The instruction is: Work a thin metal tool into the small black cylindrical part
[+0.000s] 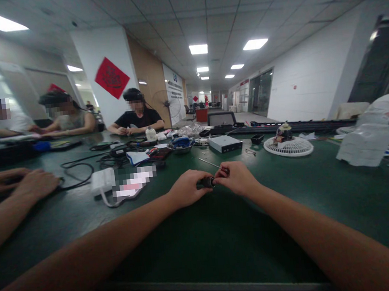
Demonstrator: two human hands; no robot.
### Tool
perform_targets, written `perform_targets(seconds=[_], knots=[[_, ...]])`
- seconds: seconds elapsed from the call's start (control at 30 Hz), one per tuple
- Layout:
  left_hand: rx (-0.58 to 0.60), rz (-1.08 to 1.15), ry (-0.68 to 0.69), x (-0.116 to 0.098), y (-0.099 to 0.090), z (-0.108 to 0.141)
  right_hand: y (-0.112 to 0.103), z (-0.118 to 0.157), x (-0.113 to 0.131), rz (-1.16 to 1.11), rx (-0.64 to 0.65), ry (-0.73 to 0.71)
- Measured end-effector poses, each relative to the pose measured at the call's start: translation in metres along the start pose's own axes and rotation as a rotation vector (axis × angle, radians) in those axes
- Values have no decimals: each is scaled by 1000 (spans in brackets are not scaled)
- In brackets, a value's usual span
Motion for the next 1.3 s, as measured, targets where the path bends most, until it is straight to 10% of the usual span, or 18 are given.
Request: perform_targets(seconds=[0.5, 1.0, 1.3], knots=[[14, -6, 96, -3, -1, 1, 6, 0, -1, 144, 2, 43], [-257, 162, -441, 64, -9, 8, -5, 1, -3, 193, 58, 23], [-214, 177, -212, 42, -3, 0, -7, 2, -2, 223, -13, -23]])
Point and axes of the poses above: each hand's wrist, its own z-axis away from the middle knuckle, its own y-axis out of the palm, x = y × z, the point moved 7 cm from there along -z, towards the middle knuckle, and after that the axes turned 15 degrees about x, right-handed, at the moved point
